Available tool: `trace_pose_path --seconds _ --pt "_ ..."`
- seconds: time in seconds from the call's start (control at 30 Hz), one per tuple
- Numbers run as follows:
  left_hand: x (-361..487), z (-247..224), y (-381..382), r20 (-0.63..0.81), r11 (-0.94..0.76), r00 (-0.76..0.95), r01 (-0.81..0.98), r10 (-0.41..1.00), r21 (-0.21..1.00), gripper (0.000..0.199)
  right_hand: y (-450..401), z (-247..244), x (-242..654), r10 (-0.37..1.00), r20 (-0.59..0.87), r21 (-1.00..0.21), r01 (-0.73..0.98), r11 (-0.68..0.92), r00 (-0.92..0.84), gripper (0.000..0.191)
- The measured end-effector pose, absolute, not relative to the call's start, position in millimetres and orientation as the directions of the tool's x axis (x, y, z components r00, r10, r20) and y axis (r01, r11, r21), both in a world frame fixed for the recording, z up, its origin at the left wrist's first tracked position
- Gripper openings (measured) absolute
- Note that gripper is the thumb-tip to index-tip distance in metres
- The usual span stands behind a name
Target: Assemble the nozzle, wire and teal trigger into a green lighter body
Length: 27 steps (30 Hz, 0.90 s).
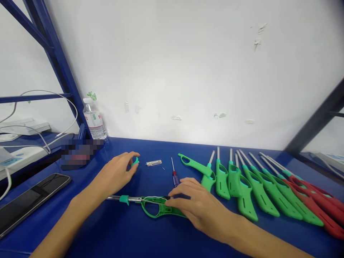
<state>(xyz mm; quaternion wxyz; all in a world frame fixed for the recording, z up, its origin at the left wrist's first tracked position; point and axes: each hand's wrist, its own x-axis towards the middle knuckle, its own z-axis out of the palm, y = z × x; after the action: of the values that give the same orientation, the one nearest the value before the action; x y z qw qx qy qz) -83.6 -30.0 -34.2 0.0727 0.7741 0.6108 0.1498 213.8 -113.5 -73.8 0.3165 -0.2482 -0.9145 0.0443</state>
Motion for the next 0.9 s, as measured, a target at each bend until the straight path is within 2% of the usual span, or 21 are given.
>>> trace_pose_path --seconds 0.23,0.4,0.57,0.73,0.9 --pt "-84.0 -35.0 -70.6 0.144 -0.293 0.258 0.766 0.955 0.572 0.045 -115.5 -74.8 211.4 0.496 0.565 -0.264 0.424 0.866 -0.660 0.026" --pt "-86.5 -37.5 -97.6 0.131 -0.230 0.193 0.693 0.972 0.683 0.049 -115.9 -74.4 209.8 0.572 0.515 -0.300 0.491 0.818 -0.638 0.022" --pt "-84.7 -39.4 -111.7 0.114 -0.219 0.194 0.695 0.974 0.685 0.050 -114.8 -75.1 210.5 0.588 0.488 -0.311 0.501 0.808 -0.645 0.022" --pt "-76.0 -40.9 -111.0 0.125 -0.297 0.287 0.696 0.950 0.653 0.036 -113.9 -74.9 210.5 0.574 0.493 -0.293 0.496 0.817 -0.654 0.022" --pt "-75.1 -45.7 -112.3 0.054 -0.337 0.379 0.739 0.924 0.584 0.032 -111.6 -74.8 209.2 0.559 0.501 -0.261 0.501 0.825 -0.661 0.020"
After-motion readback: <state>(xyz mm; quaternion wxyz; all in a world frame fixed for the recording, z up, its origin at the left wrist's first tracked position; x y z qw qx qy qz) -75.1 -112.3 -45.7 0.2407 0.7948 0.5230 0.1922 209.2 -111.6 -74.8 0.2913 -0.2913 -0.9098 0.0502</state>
